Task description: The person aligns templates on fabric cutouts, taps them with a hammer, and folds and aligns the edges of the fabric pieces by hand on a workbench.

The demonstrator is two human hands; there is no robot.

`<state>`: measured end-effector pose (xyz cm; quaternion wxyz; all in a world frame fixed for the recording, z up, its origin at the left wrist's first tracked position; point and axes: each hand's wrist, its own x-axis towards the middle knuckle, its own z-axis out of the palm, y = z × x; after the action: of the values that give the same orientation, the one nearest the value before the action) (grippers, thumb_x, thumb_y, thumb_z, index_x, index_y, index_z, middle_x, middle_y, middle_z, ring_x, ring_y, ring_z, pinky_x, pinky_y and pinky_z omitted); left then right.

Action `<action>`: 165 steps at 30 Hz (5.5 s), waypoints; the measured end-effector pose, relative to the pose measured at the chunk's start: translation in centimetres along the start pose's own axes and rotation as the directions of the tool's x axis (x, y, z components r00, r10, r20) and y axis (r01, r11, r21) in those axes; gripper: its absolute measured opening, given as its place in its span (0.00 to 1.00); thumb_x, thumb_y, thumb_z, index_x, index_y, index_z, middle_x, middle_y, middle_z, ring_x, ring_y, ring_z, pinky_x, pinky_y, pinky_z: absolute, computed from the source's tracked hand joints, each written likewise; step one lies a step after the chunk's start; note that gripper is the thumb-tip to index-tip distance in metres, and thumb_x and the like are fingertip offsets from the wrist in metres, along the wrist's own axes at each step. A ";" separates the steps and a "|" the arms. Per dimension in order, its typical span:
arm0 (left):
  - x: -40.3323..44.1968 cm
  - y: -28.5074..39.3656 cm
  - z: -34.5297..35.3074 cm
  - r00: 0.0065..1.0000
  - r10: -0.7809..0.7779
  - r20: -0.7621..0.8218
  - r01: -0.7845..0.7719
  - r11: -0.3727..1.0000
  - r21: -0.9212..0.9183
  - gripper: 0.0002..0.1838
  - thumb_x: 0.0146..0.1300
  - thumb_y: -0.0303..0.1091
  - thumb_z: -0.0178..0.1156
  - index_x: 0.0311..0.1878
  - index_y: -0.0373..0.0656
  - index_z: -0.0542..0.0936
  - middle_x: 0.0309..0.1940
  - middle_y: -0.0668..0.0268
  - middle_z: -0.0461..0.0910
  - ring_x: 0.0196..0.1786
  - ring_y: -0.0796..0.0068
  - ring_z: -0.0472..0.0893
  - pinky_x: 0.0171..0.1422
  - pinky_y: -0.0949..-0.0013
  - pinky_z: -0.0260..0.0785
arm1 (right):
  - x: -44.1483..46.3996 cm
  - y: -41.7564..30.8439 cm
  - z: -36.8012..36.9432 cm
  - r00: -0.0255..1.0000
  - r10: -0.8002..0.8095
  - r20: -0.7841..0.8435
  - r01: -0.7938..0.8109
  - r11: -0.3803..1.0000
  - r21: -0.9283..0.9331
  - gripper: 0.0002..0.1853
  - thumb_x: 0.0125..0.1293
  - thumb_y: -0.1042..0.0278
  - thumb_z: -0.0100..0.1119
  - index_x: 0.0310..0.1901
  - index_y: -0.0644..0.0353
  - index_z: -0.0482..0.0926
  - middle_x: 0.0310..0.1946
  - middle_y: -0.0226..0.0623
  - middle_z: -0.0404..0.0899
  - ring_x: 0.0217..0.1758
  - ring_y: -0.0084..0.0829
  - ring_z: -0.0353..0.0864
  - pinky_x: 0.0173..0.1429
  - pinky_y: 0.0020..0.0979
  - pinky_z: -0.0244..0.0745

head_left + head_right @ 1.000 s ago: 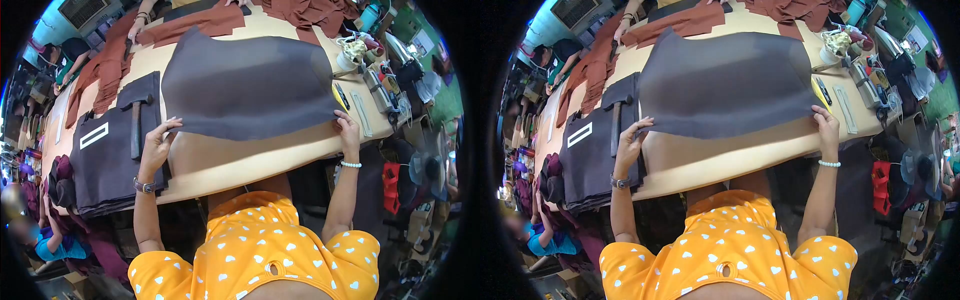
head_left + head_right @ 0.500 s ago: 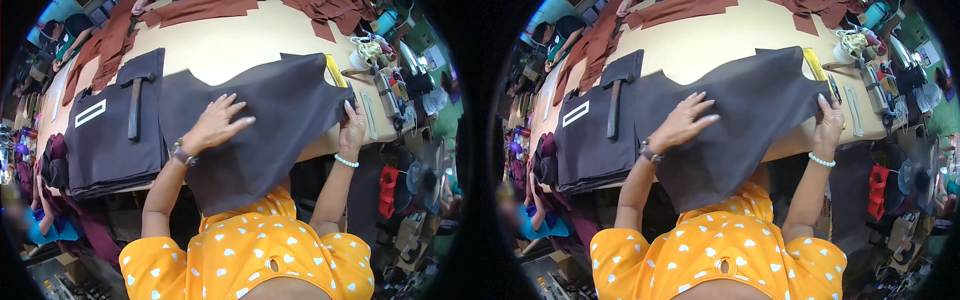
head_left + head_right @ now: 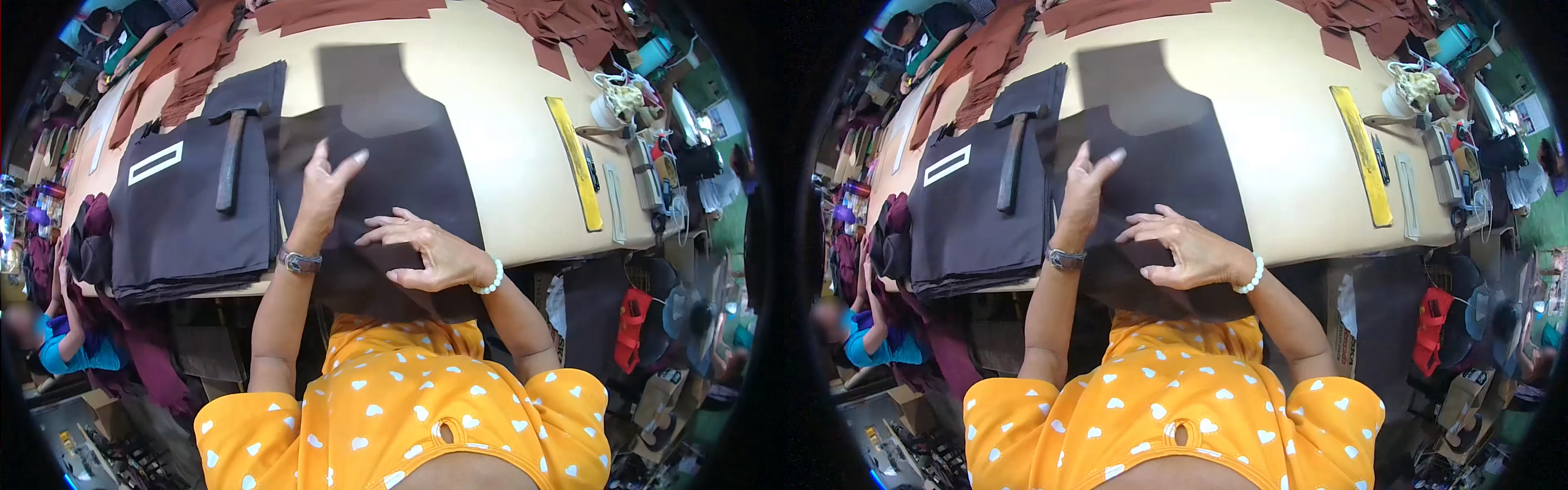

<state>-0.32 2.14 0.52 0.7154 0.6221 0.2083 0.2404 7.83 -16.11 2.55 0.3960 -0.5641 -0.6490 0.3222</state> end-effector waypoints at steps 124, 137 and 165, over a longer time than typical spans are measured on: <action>15.0 -3.6 2.8 0.906 0.423 0.026 -0.134 0.229 0.964 0.12 0.54 0.34 0.57 0.41 0.44 0.83 0.48 0.55 0.75 0.50 0.57 0.75 0.54 0.62 0.69 | 0.7 12.0 -13.4 0.324 0.439 -0.838 -0.646 0.750 0.143 0.31 0.46 0.69 0.65 0.54 0.68 0.70 0.34 0.50 0.80 0.36 0.37 0.82 0.43 0.31 0.76; 14.0 -5.7 2.2 0.885 0.377 0.274 -0.278 -0.045 0.960 0.29 0.63 0.51 0.47 0.55 0.33 0.71 0.65 0.57 0.61 0.71 0.52 0.49 0.65 0.27 0.33 | 8.5 9.8 -5.5 0.811 0.110 -0.574 -0.517 0.594 -0.616 0.30 0.67 0.50 0.42 0.63 0.64 0.60 0.63 0.48 0.61 0.67 0.48 0.57 0.68 0.47 0.51; 12.0 -2.9 13.9 0.734 0.415 0.539 -0.621 0.088 0.779 0.27 0.50 0.27 0.54 0.58 0.43 0.69 0.57 0.56 0.70 0.64 0.53 0.65 0.64 0.42 0.54 | -0.7 12.8 -9.4 0.556 0.219 -0.802 -0.804 0.386 -0.453 0.34 0.67 0.53 0.38 0.68 0.67 0.48 0.65 0.42 0.62 0.71 0.52 0.51 0.68 0.65 0.33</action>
<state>17.80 -1.94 -0.44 0.0994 0.9622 0.0063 0.2533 22.20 -15.05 -4.16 0.1602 -0.9297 -0.3178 -0.0946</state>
